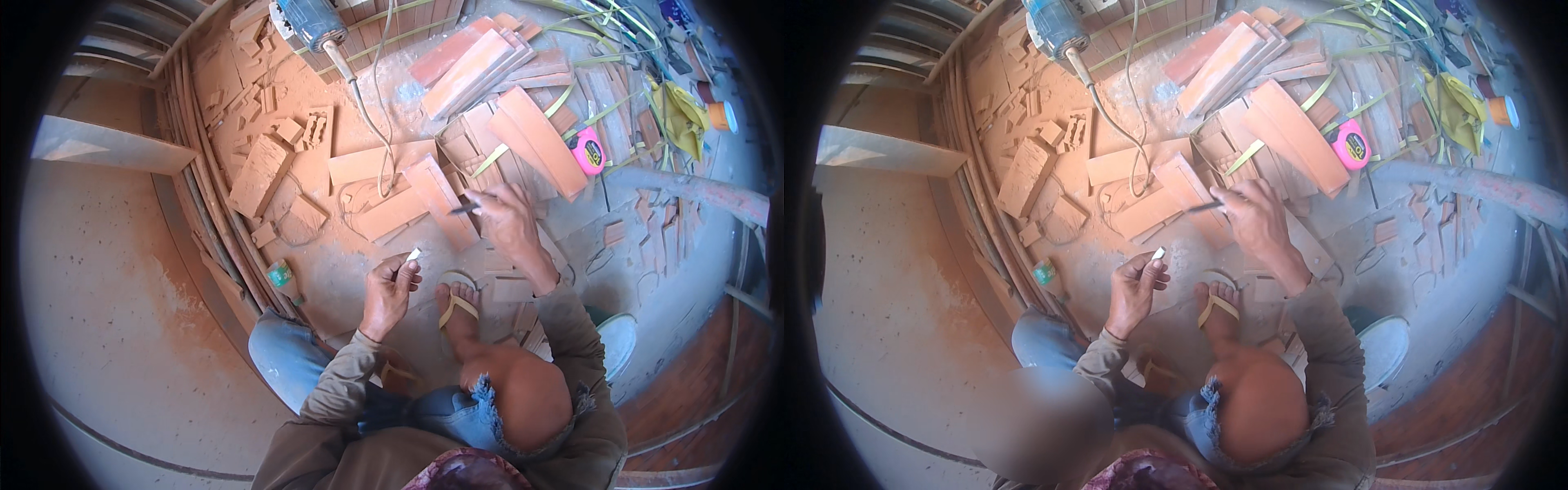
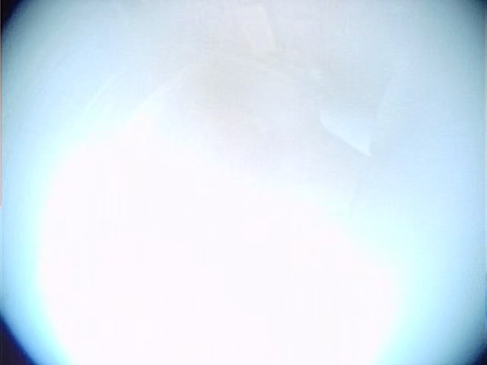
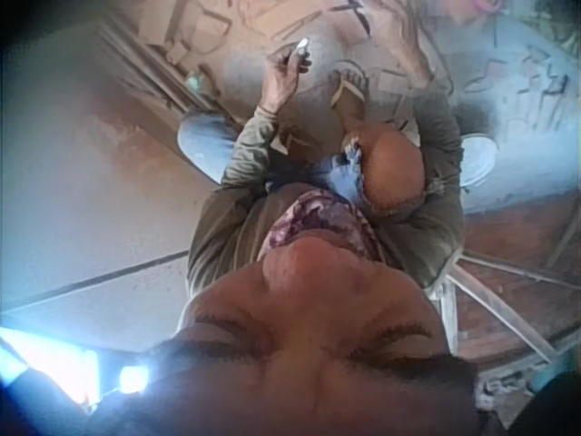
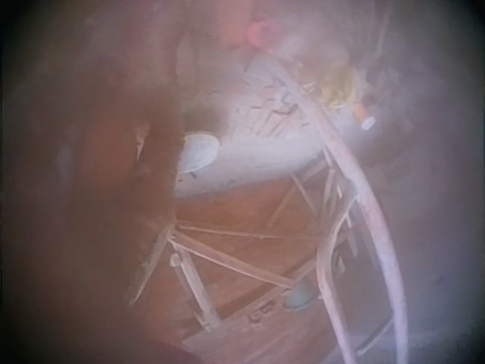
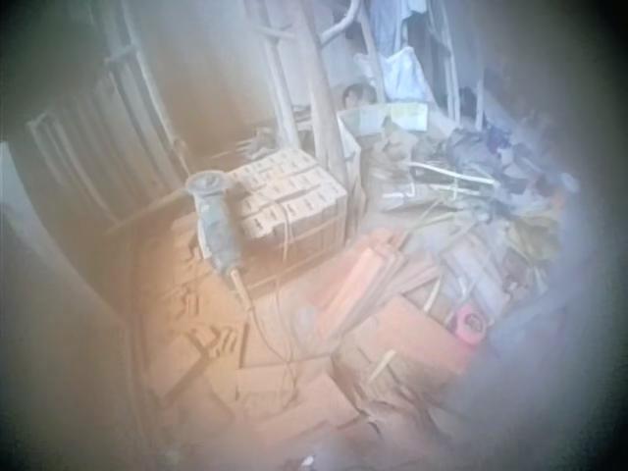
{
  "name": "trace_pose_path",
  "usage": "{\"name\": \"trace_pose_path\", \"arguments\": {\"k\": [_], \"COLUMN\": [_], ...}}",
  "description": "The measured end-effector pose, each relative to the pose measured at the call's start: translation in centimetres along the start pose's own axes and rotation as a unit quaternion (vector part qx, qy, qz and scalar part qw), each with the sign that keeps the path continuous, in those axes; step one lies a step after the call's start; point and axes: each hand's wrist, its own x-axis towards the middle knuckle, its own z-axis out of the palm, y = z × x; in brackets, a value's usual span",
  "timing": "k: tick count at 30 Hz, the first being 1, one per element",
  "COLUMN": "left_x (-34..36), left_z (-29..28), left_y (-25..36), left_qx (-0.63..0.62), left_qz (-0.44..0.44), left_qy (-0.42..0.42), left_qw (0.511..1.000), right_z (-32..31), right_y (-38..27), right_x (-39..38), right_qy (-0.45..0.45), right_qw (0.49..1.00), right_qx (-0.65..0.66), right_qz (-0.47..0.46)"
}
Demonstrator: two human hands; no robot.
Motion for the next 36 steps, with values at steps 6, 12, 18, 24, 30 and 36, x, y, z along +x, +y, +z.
{"name": "trace_pose_path", "arguments": {"k": [6,12,18,24,30,36], "left_x": [0.4,0.4,0.3,0.4,0.5,1.1], "left_z": [-0.7,-0.4,-0.2,-0.2,-0.7,-0.1], "left_y": [1.0,0.9,1.0,0.9,1.7,2.5], "left_qx": [0.118,0.145,0.147,0.219,0.283,0.355], "left_qz": [0.051,0.066,0.060,0.090,0.158,0.206], "left_qy": [0.009,0.022,0.026,0.018,-0.008,-0.048], "left_qw": [0.992,0.987,0.987,0.971,0.946,0.911], "right_z": [0.2,0.7,1.0,2.3,2.6,2.1], "right_y": [-1.1,-0.9,-1.0,-0.6,0.2,0.6], "right_x": [-0.6,-1.0,-1.2,-1.7,-2.8,-3.8], "right_qy": [-0.063,-0.068,-0.079,-0.116,-0.201,-0.191], "right_qw": [0.973,0.970,0.967,0.952,0.959,0.963], "right_qx": [-0.191,-0.195,-0.193,-0.216,-0.117,-0.115], "right_qz": [-0.111,-0.131,-0.145,-0.185,-0.162,-0.152]}}
